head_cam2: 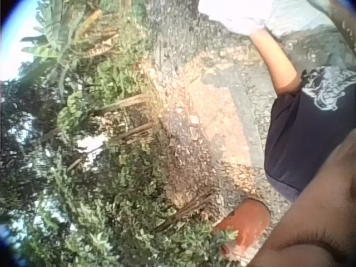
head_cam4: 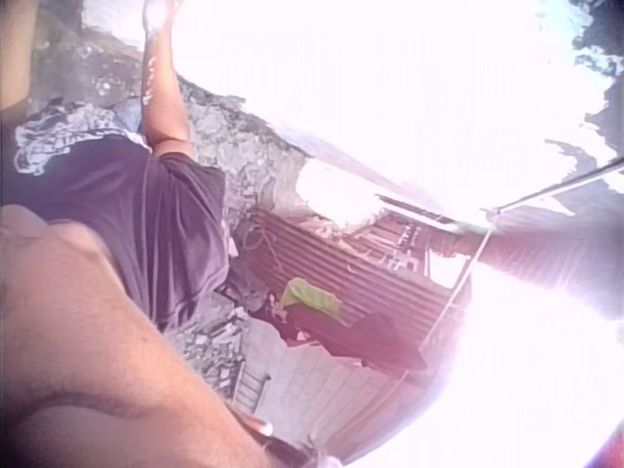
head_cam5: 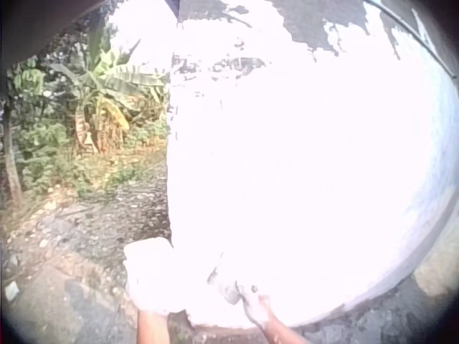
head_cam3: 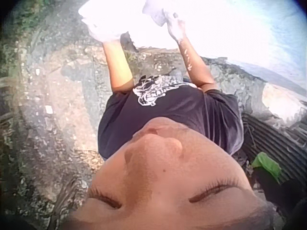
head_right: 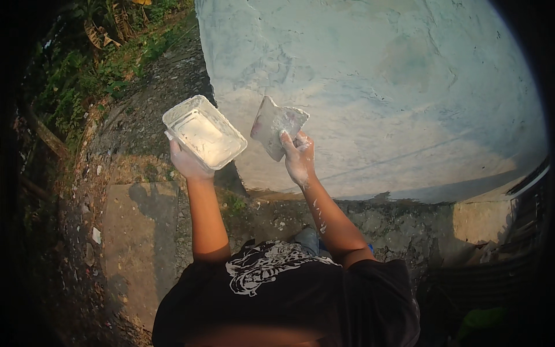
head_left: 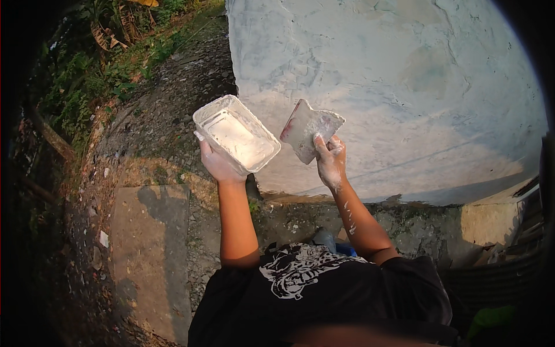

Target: Applying and smoothing white plaster or filler onto an exterior wall using a putty knife.

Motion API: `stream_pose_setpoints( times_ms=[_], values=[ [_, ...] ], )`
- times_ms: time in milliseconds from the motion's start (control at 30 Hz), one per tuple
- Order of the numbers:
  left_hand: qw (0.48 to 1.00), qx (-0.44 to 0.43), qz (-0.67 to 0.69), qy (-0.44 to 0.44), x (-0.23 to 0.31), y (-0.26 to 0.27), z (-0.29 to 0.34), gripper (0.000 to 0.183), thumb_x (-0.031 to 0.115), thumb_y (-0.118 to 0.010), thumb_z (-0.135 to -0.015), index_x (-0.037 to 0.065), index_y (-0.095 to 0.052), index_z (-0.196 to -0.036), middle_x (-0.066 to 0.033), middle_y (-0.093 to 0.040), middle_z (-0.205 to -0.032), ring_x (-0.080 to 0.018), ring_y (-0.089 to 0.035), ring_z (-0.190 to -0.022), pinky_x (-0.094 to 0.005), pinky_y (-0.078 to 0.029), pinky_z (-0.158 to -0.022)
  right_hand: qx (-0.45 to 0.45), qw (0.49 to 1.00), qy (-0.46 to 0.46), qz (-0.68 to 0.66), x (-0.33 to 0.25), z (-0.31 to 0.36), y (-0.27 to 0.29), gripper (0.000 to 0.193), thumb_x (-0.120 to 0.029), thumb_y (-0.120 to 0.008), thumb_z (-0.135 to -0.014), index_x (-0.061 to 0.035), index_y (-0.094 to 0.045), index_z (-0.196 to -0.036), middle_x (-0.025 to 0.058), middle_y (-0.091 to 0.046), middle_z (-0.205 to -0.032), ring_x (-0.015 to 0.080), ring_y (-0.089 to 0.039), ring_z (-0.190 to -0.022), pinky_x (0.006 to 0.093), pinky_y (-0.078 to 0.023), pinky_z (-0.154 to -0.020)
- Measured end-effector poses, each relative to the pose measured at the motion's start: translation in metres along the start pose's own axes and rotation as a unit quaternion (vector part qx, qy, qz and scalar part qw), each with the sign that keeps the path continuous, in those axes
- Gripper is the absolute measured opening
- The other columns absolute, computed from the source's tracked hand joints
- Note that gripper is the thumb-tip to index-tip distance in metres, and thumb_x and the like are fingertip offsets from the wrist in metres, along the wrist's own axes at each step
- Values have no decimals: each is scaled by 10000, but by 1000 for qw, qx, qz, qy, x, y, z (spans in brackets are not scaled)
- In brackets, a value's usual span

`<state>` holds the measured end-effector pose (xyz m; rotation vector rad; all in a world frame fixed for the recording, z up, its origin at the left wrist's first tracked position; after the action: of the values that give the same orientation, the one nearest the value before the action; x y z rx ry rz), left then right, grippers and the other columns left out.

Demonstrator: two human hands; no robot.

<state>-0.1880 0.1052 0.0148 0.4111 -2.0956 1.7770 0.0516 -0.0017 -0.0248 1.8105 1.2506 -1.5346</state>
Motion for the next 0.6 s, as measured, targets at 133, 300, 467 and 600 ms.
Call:
stream_pose_setpoints(
  times_ms=[133, 300, 467, 600],
  values=[
    [1000, 6, 15, 12, -10, -12, 10, 535, 414, -310, -1042, 31, -508, -1358, -139, -563, -1344, -310, -577, -1204, -459, -499, -996, -4, 993, 3, -116, -19, 14, -13, 179, -101, -597, -1003, 9, -618, -1143, 57, -685, -1031, 119, -634, -947, 288, -508, -821],
    [1000, -19, 17, 6, -16, -20, 14, 540, 410, -303, -1035, 30, -494, -1370, -143, -543, -1362, -307, -556, -1226, -460, -478, -1010, 27, 989, 49, -140, -39, 30, -21, 210, -138, -608, -989, 27, -649, -1112, 57, -685, -1004, 94, -596, -888, 282, -485, -784],
    [1000, -14, 17, -1, -16, -21, 16, 543, 398, -298, -1029, 24, -489, -1372, -152, -544, -1358, -315, -554, -1224, -454, -463, -1026, -118, 949, 277, 98, -63, 49, -49, 259, -92, -617, -981, 54, -638, -1194, 58, -699, -1081, 137, -627, -1001, 293, -478, -897],
    [999, -31, 17, -3, -13, -22, 21, 546, 411, -303, -1038, 24, -486, -1377, -158, -536, -1371, -316, -546, -1240, -458, -463, -1031, -63, 993, 51, 81, -17, 34, -33, 262, -129, -614, -992, 38, -639, -1192, 34, -691, -1031, 89, -595, -899, 262, -467, -768]
  ],
)
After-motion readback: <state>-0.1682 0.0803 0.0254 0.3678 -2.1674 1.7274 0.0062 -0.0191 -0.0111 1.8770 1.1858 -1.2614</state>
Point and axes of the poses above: each hand's wrist, its own z-axis away from the middle knuckle, its own y-axis out of the back of the hand, x = y × z, the point moved 8 cm from there along -z, towards the middle knuckle
